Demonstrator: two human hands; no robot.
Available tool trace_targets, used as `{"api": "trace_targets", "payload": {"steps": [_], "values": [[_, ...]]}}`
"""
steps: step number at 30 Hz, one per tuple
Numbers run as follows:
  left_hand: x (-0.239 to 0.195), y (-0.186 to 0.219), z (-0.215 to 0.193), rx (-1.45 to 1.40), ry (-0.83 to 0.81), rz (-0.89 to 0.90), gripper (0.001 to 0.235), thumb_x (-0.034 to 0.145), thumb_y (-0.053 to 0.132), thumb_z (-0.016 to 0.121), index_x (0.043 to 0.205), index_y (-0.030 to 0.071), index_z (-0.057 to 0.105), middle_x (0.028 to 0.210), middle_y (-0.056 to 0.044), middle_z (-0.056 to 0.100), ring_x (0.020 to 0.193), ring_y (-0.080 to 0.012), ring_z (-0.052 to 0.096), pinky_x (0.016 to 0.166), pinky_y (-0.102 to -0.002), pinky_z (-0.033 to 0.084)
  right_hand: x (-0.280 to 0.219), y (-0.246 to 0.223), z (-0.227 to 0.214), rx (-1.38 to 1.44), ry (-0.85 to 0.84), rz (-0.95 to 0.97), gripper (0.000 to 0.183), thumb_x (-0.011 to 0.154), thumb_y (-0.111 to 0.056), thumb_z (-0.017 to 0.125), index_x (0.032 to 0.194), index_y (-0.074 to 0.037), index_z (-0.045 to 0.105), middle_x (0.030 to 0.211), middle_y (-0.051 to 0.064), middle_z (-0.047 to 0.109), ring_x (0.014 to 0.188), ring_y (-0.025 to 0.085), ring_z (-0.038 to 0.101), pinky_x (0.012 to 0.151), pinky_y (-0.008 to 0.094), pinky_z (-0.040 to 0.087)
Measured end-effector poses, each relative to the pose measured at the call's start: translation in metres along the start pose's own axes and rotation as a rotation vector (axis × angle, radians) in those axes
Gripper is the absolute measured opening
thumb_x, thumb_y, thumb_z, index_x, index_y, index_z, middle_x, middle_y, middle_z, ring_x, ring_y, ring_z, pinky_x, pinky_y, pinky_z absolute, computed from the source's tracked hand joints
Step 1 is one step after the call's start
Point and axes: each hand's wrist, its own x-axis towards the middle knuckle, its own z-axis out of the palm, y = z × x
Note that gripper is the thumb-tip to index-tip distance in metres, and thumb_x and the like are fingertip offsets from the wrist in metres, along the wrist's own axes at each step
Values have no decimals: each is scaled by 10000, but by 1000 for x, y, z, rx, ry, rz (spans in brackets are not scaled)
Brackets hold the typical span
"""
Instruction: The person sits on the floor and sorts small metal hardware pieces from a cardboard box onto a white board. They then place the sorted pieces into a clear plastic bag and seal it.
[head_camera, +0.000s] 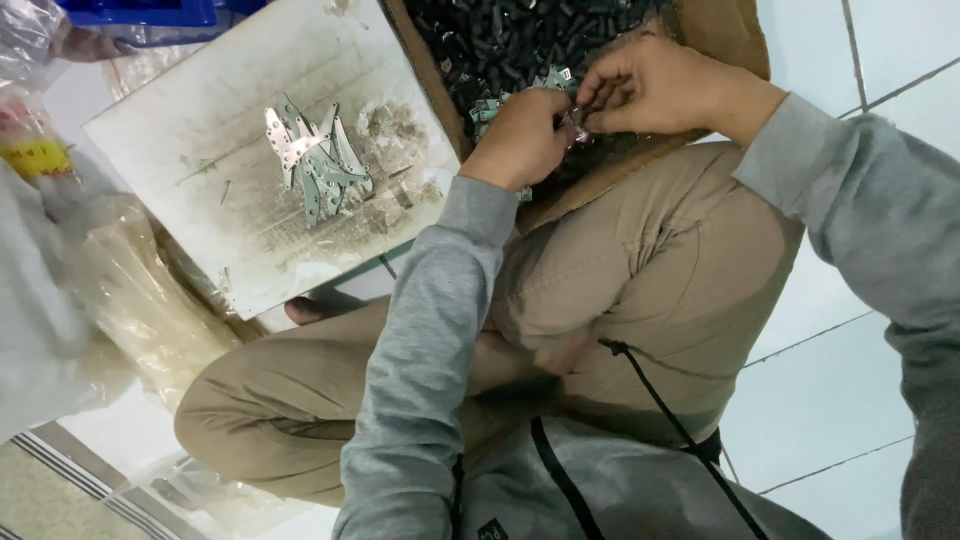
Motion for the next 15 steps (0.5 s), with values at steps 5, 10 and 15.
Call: {"api": "trace_targets", "payload": {"steps": [5, 10, 15], "values": [[-4, 7, -3, 9, 18, -44, 105, 920, 120, 622, 940, 87, 719, 944, -132, 745, 910, -312, 677, 728, -428, 497, 1, 2, -2, 114, -34, -19, 171, 954, -92, 748, 1109, -24, 723, 903, 120, 768, 826, 171, 725, 857, 290, 596], [-3, -7, 8, 309, 57, -69, 178, 754, -58, 551, 804, 68, 665, 857, -175, 684, 832, -408, 685, 629, -532, 563, -2, -1, -9, 13, -95, 72, 342, 931, -194, 741, 1259, -97, 742, 1034, 68, 798, 940, 144, 722, 970, 258, 557], [-1, 6, 12, 447, 333, 80, 278, 605, -213, 534, 712, 10, 660, 882, -180, 653, 694, -426, 685, 483, -532, 551, -15, 18, -15, -751, 142, 195, 314, 882, -478, 723, 1083, -250, 801, 933, 21, 805, 902, 357, 757, 764, 483, 593]]}}
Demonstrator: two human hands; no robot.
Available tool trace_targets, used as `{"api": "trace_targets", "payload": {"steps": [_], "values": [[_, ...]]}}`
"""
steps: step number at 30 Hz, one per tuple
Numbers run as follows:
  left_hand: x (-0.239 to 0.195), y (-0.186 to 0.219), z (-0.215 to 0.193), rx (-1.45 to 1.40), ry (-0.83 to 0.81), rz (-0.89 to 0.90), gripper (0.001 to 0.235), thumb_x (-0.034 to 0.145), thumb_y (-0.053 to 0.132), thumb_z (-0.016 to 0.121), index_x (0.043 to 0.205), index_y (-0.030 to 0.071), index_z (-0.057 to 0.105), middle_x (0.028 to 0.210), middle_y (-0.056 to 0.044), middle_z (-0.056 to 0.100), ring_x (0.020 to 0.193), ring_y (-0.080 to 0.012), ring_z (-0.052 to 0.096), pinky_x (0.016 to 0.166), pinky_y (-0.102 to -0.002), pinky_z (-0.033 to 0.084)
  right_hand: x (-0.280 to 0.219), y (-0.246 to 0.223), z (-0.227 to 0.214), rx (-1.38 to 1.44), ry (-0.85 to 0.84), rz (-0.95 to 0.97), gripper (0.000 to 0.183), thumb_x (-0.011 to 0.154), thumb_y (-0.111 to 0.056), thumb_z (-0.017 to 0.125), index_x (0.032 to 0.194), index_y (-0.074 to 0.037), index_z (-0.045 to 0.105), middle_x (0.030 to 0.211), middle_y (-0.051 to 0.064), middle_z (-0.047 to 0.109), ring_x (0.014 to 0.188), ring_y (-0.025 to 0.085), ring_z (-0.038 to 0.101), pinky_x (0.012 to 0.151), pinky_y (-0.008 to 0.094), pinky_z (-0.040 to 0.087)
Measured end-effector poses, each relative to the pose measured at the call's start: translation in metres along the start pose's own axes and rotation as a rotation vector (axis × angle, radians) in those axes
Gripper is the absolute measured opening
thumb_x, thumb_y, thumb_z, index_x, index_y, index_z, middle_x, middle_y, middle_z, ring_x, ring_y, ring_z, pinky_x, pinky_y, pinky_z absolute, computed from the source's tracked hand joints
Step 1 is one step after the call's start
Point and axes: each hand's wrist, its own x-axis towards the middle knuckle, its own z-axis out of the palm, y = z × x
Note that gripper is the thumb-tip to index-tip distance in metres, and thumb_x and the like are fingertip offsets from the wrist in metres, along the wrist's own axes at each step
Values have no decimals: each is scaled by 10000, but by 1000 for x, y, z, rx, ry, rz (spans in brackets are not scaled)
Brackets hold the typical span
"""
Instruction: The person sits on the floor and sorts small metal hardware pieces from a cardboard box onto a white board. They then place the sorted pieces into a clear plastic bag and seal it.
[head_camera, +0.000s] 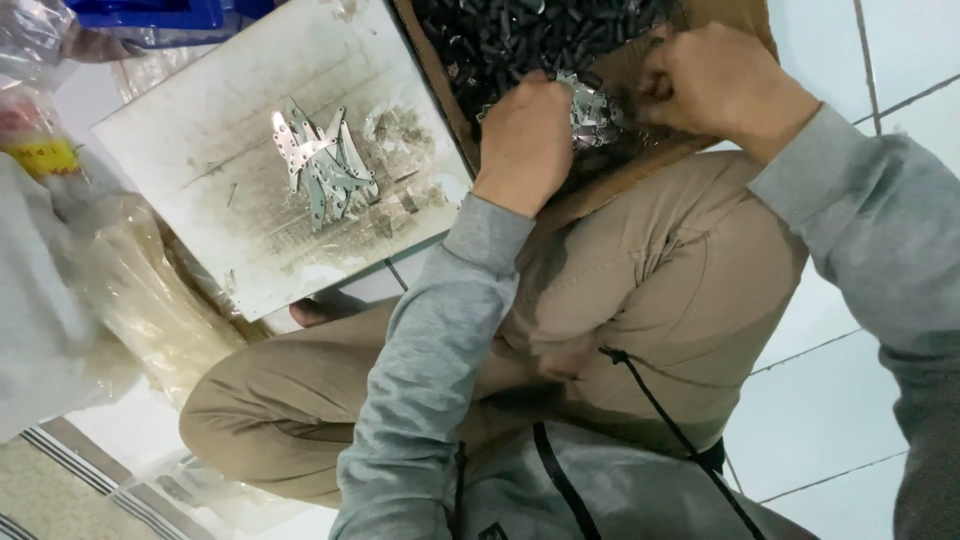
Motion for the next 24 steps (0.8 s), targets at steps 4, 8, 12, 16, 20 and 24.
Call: {"api": "trace_targets", "payload": {"steps": [4, 8, 12, 16, 20, 24], "values": [[23, 0, 34, -23, 169, 185, 282, 558, -182, 649, 640, 50, 513, 809, -168, 553, 578, -417, 576, 398, -510, 421, 8, -7, 4, -108, -128, 21, 460, 770, -534, 770, 1142, -265, 788, 1061, 75, 797, 1009, 364, 744, 767, 504, 621], [38, -2, 65, 74, 128, 207, 174, 750, -74, 636, 813, 74, 701, 844, -165, 651, 628, -396, 667, 468, -536, 516, 18, -14, 10, -81, -205, 26, 354, 827, -430, 755, 961, -103, 755, 936, 181, 758, 910, 379, 730, 663, 514, 613], [47, -3, 81, 112, 124, 189, 164, 770, -70, 629, 852, 64, 674, 829, -169, 659, 635, -421, 679, 489, -545, 526, 26, -8, 25, -57, -131, -26, 219, 817, -254, 727, 946, -78, 749, 931, 200, 741, 861, 405, 728, 627, 528, 599], [37, -4, 61, 6, -7, 77, 173, 788, -60, 599, 797, 95, 675, 871, -155, 651, 713, -411, 681, 589, -551, 535, 25, -4, 26, 118, -176, -3, 271, 825, -232, 758, 1035, -62, 735, 962, 244, 713, 912, 426, 697, 655, 542, 580], [37, -1, 35, -10, 8, 99, 240, 632, -101, 695, 807, 59, 661, 916, -164, 645, 722, -452, 680, 543, -559, 532, 28, 14, 36, 206, -74, -53, 201, 852, -271, 755, 1019, -160, 758, 980, 82, 760, 907, 320, 715, 787, 466, 560], [64, 0, 63, 141, 138, 228, 267, 715, -81, 663, 933, 72, 663, 908, -164, 627, 684, -400, 657, 491, -523, 517, 31, 30, 43, 250, 75, -129, 246, 836, -220, 798, 1016, -64, 738, 990, 127, 739, 911, 343, 699, 807, 464, 543]]}}
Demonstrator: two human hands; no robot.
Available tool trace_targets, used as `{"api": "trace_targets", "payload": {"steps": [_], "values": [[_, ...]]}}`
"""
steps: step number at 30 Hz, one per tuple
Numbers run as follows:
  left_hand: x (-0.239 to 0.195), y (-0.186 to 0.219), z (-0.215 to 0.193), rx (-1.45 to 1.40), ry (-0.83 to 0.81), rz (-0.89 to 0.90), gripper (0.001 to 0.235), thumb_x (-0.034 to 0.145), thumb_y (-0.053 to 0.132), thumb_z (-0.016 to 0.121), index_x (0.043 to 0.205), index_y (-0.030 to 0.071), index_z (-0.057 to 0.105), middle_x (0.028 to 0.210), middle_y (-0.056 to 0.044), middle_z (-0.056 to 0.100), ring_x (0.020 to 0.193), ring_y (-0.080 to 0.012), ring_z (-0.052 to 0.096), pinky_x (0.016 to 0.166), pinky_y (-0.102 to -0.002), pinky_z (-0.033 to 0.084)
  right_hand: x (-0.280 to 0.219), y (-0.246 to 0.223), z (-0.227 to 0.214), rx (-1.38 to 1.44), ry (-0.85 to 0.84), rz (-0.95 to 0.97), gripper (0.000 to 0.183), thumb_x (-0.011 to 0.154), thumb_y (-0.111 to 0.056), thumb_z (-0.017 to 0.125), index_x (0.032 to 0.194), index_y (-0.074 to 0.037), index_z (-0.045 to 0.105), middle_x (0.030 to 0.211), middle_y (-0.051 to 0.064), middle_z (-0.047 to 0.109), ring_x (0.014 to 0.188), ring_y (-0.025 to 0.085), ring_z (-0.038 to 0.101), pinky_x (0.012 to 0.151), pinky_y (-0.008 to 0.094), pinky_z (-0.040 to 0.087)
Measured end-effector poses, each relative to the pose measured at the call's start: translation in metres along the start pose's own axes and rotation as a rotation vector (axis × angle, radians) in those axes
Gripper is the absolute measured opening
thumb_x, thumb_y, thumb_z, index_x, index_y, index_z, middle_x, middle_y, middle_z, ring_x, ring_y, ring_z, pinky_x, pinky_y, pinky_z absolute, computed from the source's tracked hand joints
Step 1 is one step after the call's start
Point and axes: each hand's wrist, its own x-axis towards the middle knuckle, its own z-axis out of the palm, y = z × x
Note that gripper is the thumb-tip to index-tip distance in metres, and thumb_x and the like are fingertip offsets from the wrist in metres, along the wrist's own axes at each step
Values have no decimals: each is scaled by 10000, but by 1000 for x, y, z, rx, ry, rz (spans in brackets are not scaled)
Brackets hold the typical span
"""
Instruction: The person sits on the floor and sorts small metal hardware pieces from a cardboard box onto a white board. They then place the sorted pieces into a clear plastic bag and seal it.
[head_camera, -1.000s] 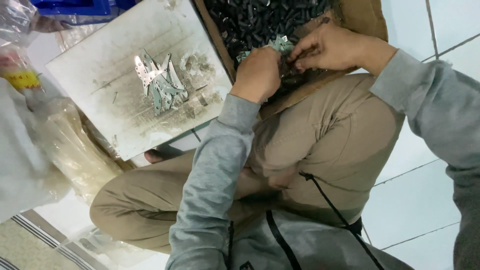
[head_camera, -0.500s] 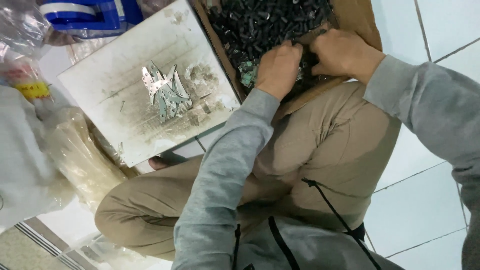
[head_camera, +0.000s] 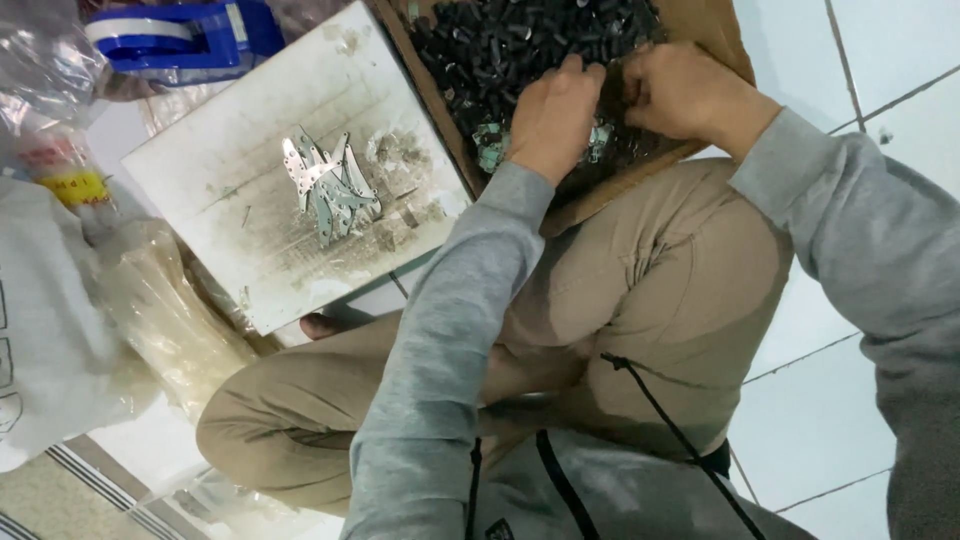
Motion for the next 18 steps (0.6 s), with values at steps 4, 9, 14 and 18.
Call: {"api": "trace_targets", "payload": {"steps": [4, 9, 14, 18], "values": [[-1, 6, 12, 222, 137, 32, 118, 804, 43, 663, 861, 145, 682, 771, -86, 695, 655, -297, 698, 485, -441, 527, -2, -6, -5, 96, 73, 80, 124, 811, -138, 701, 915, -74, 684, 877, 123, 724, 814, 351, 691, 690, 476, 525], [-11, 8, 20, 191, 142, -13, 116, 814, 74, 655, 777, 166, 715, 833, -92, 678, 688, -316, 686, 519, -448, 531, -3, -13, -12, 176, 35, 65, 267, 834, -94, 734, 1100, -93, 763, 963, 105, 765, 888, 287, 698, 788, 434, 535], [-11, 9, 1, -67, -30, -155, 152, 783, -95, 575, 758, 25, 666, 935, -179, 618, 763, -421, 667, 574, -546, 542, -4, -17, -17, 240, 35, 82, 259, 867, -122, 760, 1122, -76, 765, 1047, 114, 759, 944, 270, 699, 845, 415, 548], [-14, 3, -5, -295, -24, -224, 216, 726, -151, 518, 686, 41, 608, 924, -176, 575, 676, -426, 618, 526, -557, 472, -2, -17, -12, 200, 81, -21, 242, 861, -117, 830, 1082, -43, 768, 982, 137, 760, 890, 276, 711, 806, 440, 565]]}}
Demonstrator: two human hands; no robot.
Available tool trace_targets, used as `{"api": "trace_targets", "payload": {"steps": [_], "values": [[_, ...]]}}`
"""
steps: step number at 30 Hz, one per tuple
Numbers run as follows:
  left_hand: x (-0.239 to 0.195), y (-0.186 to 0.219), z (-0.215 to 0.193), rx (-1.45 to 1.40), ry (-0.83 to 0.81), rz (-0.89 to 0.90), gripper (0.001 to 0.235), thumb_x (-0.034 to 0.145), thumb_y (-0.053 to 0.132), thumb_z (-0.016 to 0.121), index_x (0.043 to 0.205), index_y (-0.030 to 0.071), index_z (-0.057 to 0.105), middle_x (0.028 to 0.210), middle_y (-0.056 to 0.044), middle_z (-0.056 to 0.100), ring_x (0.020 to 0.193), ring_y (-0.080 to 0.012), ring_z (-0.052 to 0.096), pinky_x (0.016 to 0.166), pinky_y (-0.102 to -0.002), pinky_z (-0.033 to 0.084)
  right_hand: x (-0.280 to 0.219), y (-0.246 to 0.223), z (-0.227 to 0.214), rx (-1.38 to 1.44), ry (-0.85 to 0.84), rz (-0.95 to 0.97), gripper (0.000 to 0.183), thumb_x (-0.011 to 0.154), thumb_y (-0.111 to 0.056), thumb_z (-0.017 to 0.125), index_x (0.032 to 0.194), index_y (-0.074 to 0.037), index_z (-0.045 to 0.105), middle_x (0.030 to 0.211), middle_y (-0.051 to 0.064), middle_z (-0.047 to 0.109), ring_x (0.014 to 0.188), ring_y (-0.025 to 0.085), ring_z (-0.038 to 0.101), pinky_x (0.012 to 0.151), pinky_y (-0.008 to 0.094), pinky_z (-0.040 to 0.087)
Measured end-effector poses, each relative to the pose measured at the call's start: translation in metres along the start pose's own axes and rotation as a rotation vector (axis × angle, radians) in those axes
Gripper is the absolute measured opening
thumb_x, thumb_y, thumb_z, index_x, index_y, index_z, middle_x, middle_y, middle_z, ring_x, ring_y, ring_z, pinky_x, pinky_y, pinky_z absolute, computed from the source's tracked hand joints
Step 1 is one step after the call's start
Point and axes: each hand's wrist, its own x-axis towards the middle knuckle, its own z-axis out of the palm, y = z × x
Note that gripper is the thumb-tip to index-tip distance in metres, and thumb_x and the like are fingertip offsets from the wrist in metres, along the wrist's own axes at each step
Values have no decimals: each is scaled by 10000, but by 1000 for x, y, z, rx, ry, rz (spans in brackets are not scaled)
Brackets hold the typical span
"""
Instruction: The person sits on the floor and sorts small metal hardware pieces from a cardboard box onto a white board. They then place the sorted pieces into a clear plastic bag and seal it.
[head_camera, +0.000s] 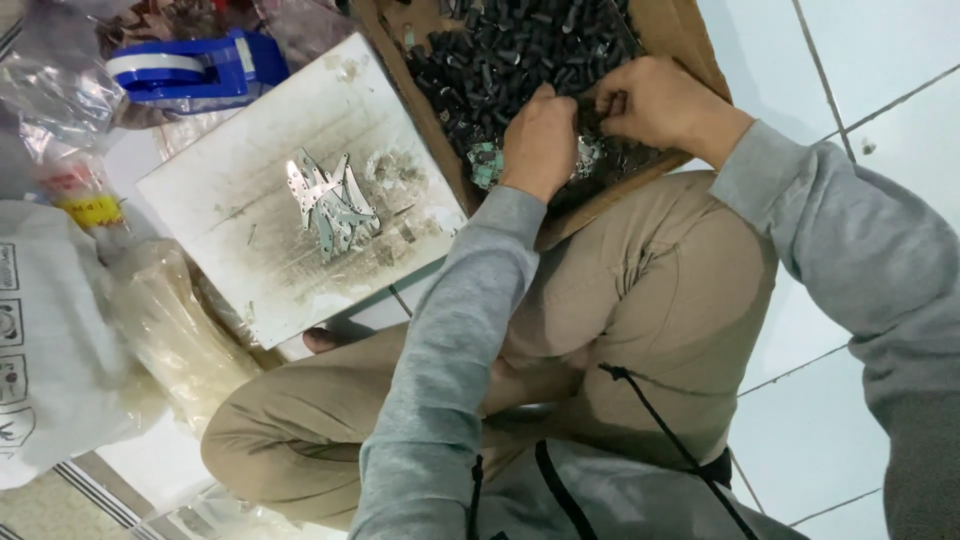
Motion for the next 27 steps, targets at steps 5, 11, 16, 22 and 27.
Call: {"api": "trace_targets", "payload": {"steps": [5, 11, 16, 22, 27], "values": [[2, 10, -25, -71, -25, -45, 85, 847, 85, 626, 769, 87, 658, 944, -148, 567, 798, -433, 644, 641, -579, 479, 5, -6, -5, -41, 41, -56, 271, 864, -140, 805, 1119, -58, 766, 965, 131, 736, 863, 309, 688, 760, 452, 536], [-8, 30, -84, -616, 162, -99, 219, 932, 295, 644, 1018, 111, 725, 830, -17, 606, 792, -173, 569, 715, -331, 480, -16, -43, -40, 145, 184, -92, 195, 1034, -224, 802, 959, -64, 720, 799, 62, 558, 758, 188, 492, 674, 362, 385], [-38, 50, -109, -1156, 17, -300, 530, 939, 408, 623, 1343, 66, 644, 1228, -104, 734, 1151, -215, 702, 977, -373, 630, -25, -118, -70, 470, 149, -14, 212, 1092, -115, 769, 911, -58, 676, 716, 18, 608, 603, 70, 487, 514, 272, 410], [-85, 43, -164, -1278, 339, -361, 175, 972, 121, 672, 1103, 44, 759, 1053, -139, 783, 936, -220, 756, 818, -352, 692, -24, -206, -74, 396, 234, -154, 10, 955, -52, 756, 960, -49, 764, 849, 64, 749, 755, 112, 692, 671, 271, 591], [-135, 10, -224, -947, 338, -410, 203, 1001, 101, 628, 1124, -27, 727, 928, -144, 773, 837, -207, 774, 784, -294, 706, -16, -171, -56, 221, 259, -223, 212, 973, -94, 827, 1115, 32, 734, 980, 165, 744, 884, 240, 721, 815, 399, 623]]}}
